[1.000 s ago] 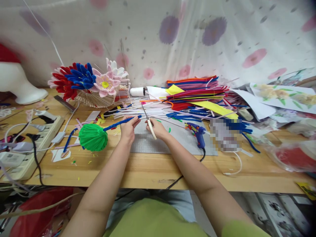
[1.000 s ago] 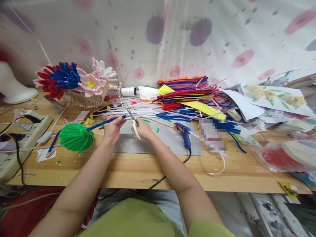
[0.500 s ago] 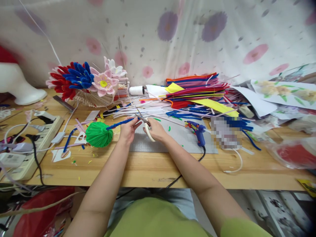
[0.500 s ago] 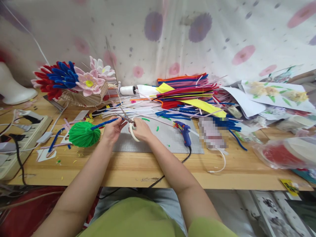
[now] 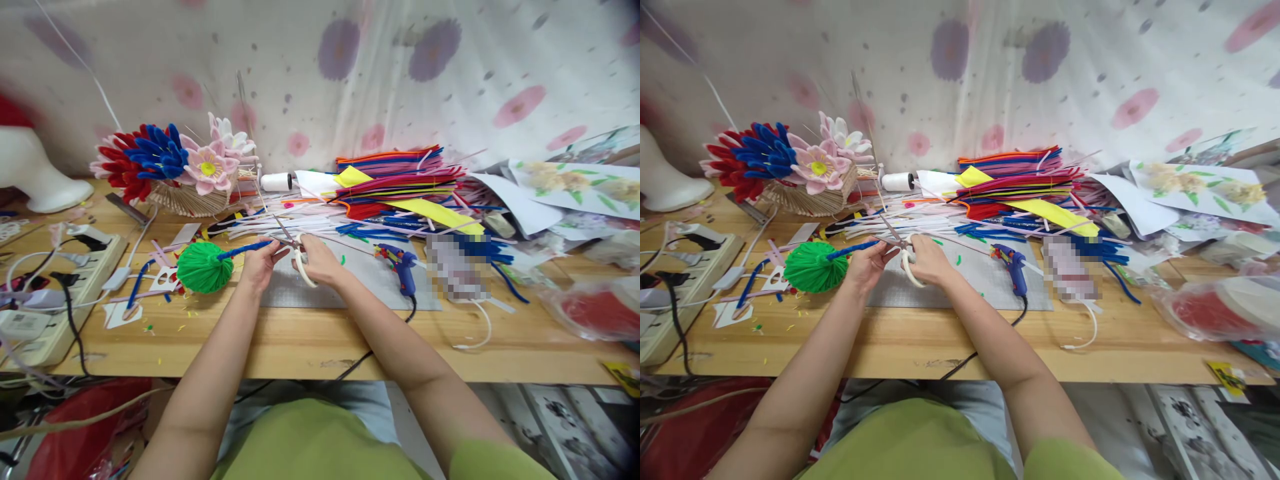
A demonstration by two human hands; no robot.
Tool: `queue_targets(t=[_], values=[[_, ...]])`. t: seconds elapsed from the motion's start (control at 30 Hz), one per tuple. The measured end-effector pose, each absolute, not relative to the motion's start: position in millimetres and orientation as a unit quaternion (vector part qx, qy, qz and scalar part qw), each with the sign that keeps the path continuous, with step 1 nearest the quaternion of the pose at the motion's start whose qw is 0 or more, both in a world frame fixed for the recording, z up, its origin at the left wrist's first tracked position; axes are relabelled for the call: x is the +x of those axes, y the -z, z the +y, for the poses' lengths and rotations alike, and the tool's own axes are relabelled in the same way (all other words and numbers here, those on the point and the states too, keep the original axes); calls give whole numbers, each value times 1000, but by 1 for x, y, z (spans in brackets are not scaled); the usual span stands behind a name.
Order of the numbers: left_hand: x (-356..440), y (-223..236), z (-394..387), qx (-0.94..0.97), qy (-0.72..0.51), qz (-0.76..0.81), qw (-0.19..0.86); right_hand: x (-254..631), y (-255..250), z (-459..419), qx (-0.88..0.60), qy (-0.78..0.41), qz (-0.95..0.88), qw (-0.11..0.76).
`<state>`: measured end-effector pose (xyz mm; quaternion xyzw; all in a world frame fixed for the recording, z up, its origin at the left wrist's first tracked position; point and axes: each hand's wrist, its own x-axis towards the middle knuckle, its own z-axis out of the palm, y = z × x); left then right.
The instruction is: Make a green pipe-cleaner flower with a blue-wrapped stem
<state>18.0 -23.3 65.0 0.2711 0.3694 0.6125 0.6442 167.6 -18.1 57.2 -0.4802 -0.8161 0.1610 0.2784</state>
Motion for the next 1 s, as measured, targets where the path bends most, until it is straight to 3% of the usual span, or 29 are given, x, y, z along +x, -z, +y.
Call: queue_targets(t=[0.63,1.0], values=[[21,-70,-24,212,-604,393,660,167,-58,-16,-539,-123,-800,231],[21,-70,-21,251,-594,390,658,171,-59,-11,-477,-124,-823,282]])
